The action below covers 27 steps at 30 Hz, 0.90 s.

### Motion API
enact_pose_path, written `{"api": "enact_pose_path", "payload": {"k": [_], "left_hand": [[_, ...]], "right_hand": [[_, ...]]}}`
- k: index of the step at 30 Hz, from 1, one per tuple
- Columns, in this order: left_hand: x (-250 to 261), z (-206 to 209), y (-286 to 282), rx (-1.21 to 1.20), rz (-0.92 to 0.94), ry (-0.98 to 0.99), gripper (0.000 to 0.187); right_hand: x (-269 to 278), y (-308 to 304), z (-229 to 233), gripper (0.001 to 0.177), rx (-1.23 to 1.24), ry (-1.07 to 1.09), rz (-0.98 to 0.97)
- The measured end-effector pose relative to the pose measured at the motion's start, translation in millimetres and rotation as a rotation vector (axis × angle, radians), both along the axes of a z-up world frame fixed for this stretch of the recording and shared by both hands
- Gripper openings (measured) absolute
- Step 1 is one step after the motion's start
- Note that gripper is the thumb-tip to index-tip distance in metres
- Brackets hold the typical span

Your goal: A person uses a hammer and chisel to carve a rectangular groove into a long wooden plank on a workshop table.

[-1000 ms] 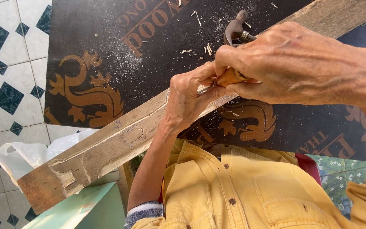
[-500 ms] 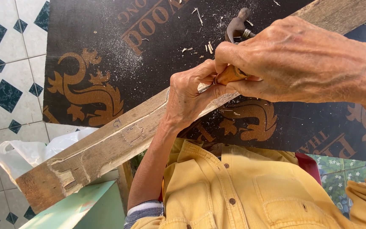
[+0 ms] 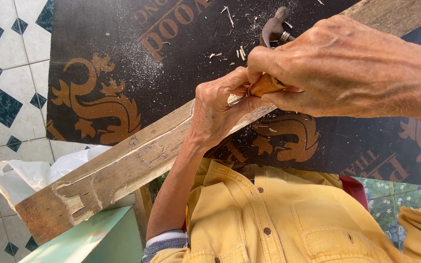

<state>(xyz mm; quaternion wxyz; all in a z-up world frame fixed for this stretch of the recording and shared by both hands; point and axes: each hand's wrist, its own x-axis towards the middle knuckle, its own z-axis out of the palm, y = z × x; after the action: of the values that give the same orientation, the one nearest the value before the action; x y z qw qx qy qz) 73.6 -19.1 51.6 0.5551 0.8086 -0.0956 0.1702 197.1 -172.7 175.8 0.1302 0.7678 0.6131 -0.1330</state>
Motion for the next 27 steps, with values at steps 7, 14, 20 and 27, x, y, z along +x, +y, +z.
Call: {"api": "enact_pose_path", "payload": {"k": [7,14,20,27], "left_hand": [[2.1,2.4,0.4,-0.013,0.012,-0.04,0.028],[1.9,0.0,2.0,-0.001,0.004,-0.019,0.027],[2.0,1.5,1.1,-0.036,-0.018,-0.02,0.024],[4.2,3.6,0.0,-0.028,-0.013,0.022,0.02]], "right_hand": [[2.2,5.8,4.7,0.027,-0.018,-0.084,0.019],[2.2,5.1,2.0,0.025,0.008,-0.082,0.019],[3.0,3.3,0.0,0.026,0.0,-0.061,0.01],[5.7,1.2,-2.1,0.034,-0.107,-0.117,-0.019]]}}
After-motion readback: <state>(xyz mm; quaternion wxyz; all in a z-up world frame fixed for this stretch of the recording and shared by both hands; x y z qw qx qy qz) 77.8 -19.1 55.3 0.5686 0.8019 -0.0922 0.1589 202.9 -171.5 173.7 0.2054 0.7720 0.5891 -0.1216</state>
